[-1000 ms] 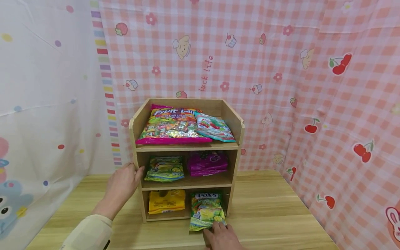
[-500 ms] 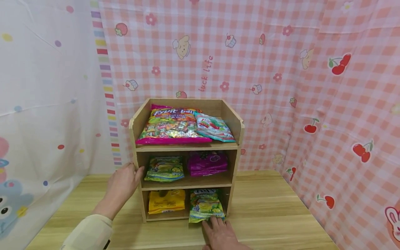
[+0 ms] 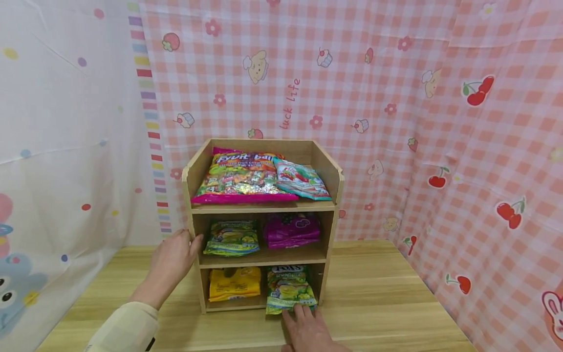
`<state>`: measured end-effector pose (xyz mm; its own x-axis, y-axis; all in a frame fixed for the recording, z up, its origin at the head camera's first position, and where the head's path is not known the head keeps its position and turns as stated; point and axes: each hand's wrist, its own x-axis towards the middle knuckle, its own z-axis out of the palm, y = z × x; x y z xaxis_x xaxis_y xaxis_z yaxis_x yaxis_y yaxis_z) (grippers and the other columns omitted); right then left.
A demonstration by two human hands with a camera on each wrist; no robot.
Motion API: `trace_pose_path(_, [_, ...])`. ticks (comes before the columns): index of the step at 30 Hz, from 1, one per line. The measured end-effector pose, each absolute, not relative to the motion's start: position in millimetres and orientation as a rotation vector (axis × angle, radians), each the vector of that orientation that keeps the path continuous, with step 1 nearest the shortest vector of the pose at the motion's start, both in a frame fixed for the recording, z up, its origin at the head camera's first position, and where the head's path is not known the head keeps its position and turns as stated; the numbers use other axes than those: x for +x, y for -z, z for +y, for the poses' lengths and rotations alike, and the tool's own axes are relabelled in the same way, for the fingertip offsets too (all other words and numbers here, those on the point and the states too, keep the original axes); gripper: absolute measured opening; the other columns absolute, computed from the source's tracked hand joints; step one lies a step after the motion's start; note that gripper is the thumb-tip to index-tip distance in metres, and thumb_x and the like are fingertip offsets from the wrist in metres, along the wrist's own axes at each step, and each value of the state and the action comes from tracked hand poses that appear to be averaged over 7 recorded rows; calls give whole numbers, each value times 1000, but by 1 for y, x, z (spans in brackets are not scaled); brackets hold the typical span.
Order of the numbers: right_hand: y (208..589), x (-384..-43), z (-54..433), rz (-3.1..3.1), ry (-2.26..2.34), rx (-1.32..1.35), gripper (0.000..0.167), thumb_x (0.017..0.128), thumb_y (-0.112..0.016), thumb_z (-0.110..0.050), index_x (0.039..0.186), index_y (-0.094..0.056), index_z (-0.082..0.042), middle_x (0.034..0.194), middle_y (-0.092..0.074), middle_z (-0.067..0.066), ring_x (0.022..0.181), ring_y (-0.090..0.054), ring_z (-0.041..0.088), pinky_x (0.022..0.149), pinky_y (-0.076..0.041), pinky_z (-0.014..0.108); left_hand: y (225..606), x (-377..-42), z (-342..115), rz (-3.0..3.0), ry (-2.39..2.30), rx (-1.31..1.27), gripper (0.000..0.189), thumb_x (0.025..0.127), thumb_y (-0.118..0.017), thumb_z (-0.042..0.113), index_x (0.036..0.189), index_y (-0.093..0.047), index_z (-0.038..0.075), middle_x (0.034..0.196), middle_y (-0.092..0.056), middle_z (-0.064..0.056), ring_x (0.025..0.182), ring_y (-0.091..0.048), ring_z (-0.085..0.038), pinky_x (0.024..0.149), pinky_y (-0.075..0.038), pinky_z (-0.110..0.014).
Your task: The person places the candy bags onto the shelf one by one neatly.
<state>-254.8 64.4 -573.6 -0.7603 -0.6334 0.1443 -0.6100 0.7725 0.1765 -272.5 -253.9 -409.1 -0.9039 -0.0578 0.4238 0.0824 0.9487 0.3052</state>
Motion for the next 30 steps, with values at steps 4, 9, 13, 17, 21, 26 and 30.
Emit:
trace_pose_path(4, [572, -259, 63, -2784, 148, 967, 72, 81, -67, -63, 136, -59, -17, 111, -52, 11, 102, -54, 27, 85, -46, 52, 409, -272, -254, -2660, 443, -19, 34, 101, -56, 25, 77, -56, 1, 70, -53, -9, 63, -59, -34, 59, -49, -51])
trace_pose_path(9, [566, -263, 59, -2857, 58, 964, 70, 86, -66, -58, 139, -56, -13, 119, -53, 14, 112, -54, 31, 91, -44, 60, 409, -272, -254, -2654, 441, -19, 34, 101, -56, 25, 77, -56, 1, 70, -53, -10, 64, -60, -35, 59, -49, -52])
trace_pose_path(13, [562, -262, 54, -2864, 4, 958, 71, 87, -66, -54, 141, -54, -9, 127, -53, 17, 118, -52, 33, 95, -42, 62, 409, -270, -254, -2650, 441, -19, 34, 101, -56, 25, 77, -56, 1, 70, -53, -10, 64, -60, -36, 58, -49, -52])
trace_pose_path(17, [559, -262, 49, -2875, 37, 921, 73, 87, -65, -56, 142, -52, -10, 131, -52, 17, 122, -50, 33, 98, -41, 61, 409, -270, -256, -2631, 433, -29, 34, 100, -57, 24, 76, -56, 0, 69, -53, -10, 63, -60, -37, 58, -49, -52])
trace_pose_path(21, [558, -264, 44, -2905, 70, 886, 74, 87, -65, -57, 143, -51, -12, 134, -51, 18, 123, -49, 34, 98, -41, 61, 408, -269, -256, -2612, 428, -38, 34, 100, -57, 24, 75, -56, 0, 69, -54, -11, 62, -60, -38, 59, -49, -53])
trace_pose_path(26, [559, -267, 40, -2928, 86, 863, 73, 88, -65, -57, 144, -50, -13, 135, -51, 18, 123, -50, 35, 96, -42, 60, 406, -268, -256, -2617, 431, -39, 35, 100, -56, 24, 75, -56, 0, 69, -54, -12, 63, -60, -39, 60, -49, -54])
trace_pose_path(30, [560, -267, 41, -2940, 59, 870, 73, 87, -66, -57, 144, -51, -13, 134, -52, 17, 122, -51, 34, 96, -42, 61, 406, -268, -256, -2632, 435, -37, 35, 101, -55, 25, 77, -57, 0, 70, -54, -11, 63, -61, -37, 60, -50, -54])
